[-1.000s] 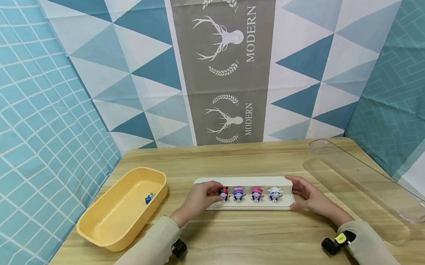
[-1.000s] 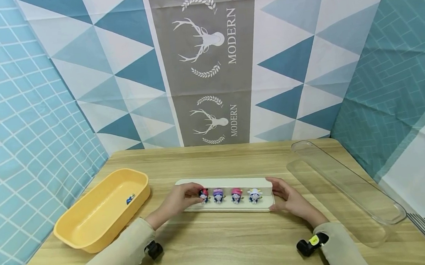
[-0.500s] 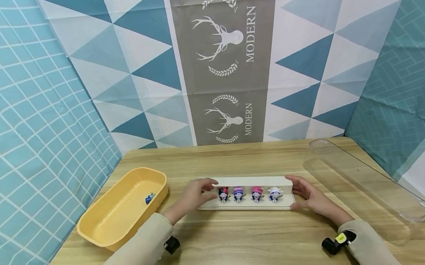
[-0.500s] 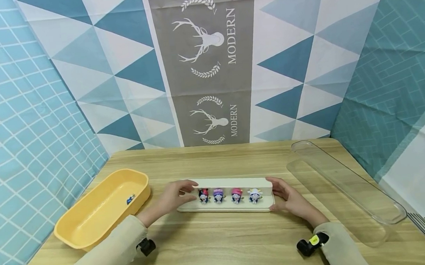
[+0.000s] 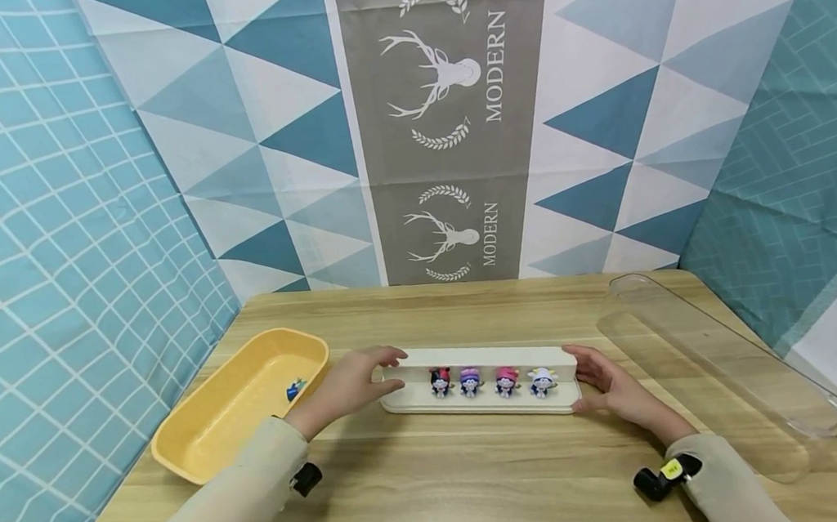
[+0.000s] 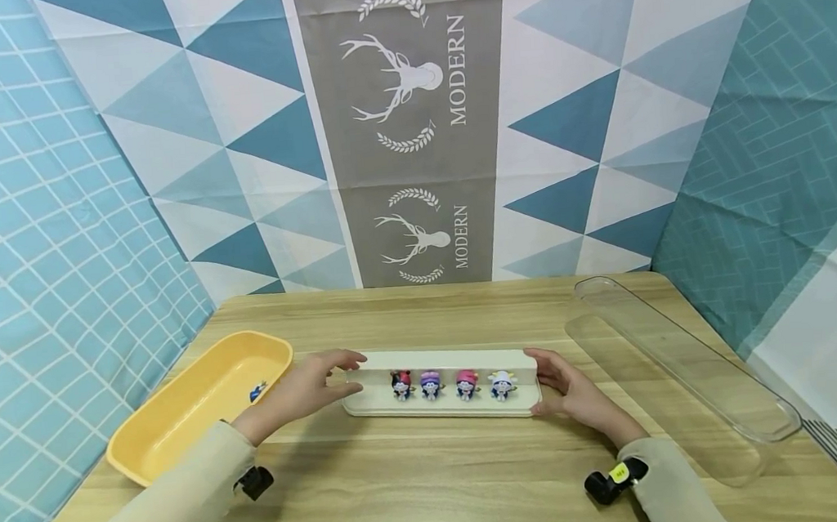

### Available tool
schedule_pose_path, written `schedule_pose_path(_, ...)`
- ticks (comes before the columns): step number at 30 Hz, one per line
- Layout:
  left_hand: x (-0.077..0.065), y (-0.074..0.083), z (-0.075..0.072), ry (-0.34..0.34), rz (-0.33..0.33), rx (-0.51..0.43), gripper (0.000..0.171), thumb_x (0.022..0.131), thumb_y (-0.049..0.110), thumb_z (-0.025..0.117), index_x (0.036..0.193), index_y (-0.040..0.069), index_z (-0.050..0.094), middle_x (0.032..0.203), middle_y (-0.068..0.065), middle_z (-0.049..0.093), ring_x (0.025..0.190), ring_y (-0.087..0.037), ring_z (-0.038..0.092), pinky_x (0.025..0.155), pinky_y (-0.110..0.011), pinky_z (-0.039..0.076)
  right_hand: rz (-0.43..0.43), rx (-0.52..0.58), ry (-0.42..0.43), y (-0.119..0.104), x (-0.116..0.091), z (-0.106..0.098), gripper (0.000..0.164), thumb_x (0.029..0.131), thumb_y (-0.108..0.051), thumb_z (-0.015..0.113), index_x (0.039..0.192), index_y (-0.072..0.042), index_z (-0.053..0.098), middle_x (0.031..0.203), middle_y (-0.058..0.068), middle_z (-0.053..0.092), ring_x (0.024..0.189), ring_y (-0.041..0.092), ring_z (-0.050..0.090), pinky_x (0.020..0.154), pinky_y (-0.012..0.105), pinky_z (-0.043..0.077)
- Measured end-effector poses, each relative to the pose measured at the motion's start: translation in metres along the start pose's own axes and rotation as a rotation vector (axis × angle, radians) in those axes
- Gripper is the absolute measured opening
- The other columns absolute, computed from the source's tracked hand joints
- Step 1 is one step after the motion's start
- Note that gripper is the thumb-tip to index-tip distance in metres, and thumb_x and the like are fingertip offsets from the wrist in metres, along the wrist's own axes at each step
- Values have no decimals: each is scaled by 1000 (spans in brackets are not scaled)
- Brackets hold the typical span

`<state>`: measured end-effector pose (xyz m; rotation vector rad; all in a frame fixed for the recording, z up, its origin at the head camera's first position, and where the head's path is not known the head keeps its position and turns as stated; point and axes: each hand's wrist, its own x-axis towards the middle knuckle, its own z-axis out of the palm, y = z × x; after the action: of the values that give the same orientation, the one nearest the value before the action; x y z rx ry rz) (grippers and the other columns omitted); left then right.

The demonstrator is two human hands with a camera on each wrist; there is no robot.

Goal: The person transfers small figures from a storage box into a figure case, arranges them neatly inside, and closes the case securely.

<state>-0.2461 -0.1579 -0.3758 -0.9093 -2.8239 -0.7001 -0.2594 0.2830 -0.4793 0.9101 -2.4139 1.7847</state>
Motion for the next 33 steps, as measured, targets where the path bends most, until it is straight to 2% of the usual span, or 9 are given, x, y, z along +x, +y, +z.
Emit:
schedule_pose_path(7,-4,-10,-25,-52,191,124,42,90,19,76,128,6,64,121,-9,66,112,-28,61,94,-45,50,-4,-2,3,1,0,-1,91,74,8,81,149,9,30,137,35,43,120,-4,49,99,14,40)
schedule_pose_path(10,-5,-14,-34,-48,234,180,43,89,19,76,128,5,64,120,-9,66,111,-28,60,95,-46,50,-3,1,3,0,0,-1,91,74,8,81,149,8,30,137,36,43,120,-4,49,99,13,40)
schedule_pose_path(16,-10,-23,-47,-56,246,260,43,91,20,75,130,6,63,123,-9,65,115,-30,59,97,-48,48,3,4,-1,-2,0,0,90,74,7,81,149,7,31,137,35,43,120,-5,48,99,13,40)
schedule_pose_path(24,-21,-35,-63,-137,288,300,40,92,16,73,130,9,63,126,-10,62,117,-31,56,97,-49,48,6,-2,4,-1,0,0,91,74,8,81,149,10,29,137,35,43,120,-5,48,98,13,39)
schedule_pose_path(30,-29,-44,-76,-101,253,335,42,89,13,75,129,8,63,125,-11,62,117,-33,56,96,-50,48,9,-4,3,-1,0,0,91,74,8,81,148,10,29,138,35,42,120,-5,48,98,13,39)
schedule_pose_path(33,-32,-48,-81,-79,247,389,44,88,13,77,129,7,62,124,-12,61,116,-34,56,96,-52,48,5,-5,5,-1,1,1,91,74,8,81,148,10,29,138,35,42,119,-5,48,98,12,40)
